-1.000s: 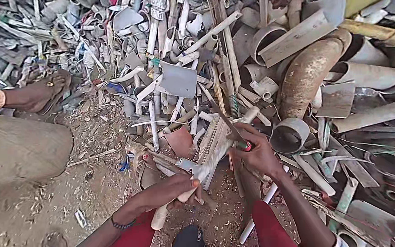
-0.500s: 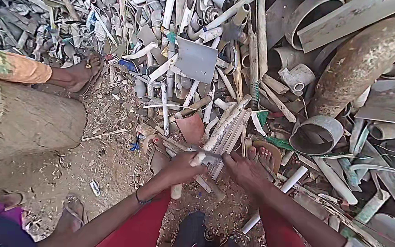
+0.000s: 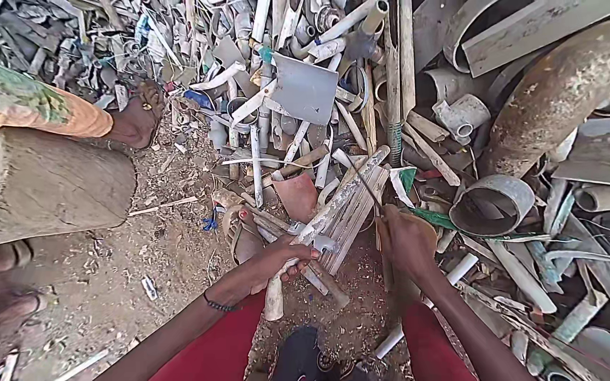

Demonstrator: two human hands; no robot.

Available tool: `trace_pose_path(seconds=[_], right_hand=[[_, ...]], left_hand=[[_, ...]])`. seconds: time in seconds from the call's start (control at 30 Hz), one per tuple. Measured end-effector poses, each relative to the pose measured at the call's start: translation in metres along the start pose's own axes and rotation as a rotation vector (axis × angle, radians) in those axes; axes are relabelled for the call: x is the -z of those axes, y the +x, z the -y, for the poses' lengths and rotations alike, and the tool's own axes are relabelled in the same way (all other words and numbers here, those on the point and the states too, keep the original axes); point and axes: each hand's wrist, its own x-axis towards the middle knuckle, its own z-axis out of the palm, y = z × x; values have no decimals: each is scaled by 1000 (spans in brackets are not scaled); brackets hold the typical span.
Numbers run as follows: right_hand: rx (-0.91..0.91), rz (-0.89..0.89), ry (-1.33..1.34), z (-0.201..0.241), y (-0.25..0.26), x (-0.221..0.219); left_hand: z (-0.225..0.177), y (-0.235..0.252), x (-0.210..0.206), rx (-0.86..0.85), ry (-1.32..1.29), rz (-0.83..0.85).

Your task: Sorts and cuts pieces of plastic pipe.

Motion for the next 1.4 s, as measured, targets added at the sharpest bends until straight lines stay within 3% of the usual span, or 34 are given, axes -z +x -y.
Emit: trace_pose_path(seconds=[0.1,0.2,0.33,0.47,0.53,0.67,0.77,0.83,0.9,0.97,1.03,1.2,1.33,1.4], right_hand=[[59,-271,69,-5,-15,14],[54,-395,115,-8,-28,20],[-7,-372,146,-18,-37,2],[-98,-254,189,-25,-26,-10],[-206,-130,156,-18,-17,-3],[-234,-30,76,1,9,-1],[5,-132,149,1,42,-16],[196,-109,118,0,65,-22],[327,76,47,4,81,-22],[301,326,-37,14,88,-24],[240,413,-114,22,84,-29],[39,410,-287,37,50,-3],[-80,4,-33,18,12,17],[-118,-85,137,22,-1,23]], left_hand=[[-2,-8,2,-222,-31,-83],[-17,-12,9,-464,25,-254],[-57,-3,27,-519,58,-579],[-44,7,28,-527,-90,-669],[-19,11,22,-413,7,-594],[21,16,21,-194,229,-195],[28,20,23,-108,307,-15],[29,21,22,-34,286,78],[35,22,24,55,250,197],[41,24,31,95,273,295],[44,25,35,69,291,271],[38,24,33,-132,230,-68],[31,27,30,-278,132,-165],[26,26,25,-360,147,-148]])
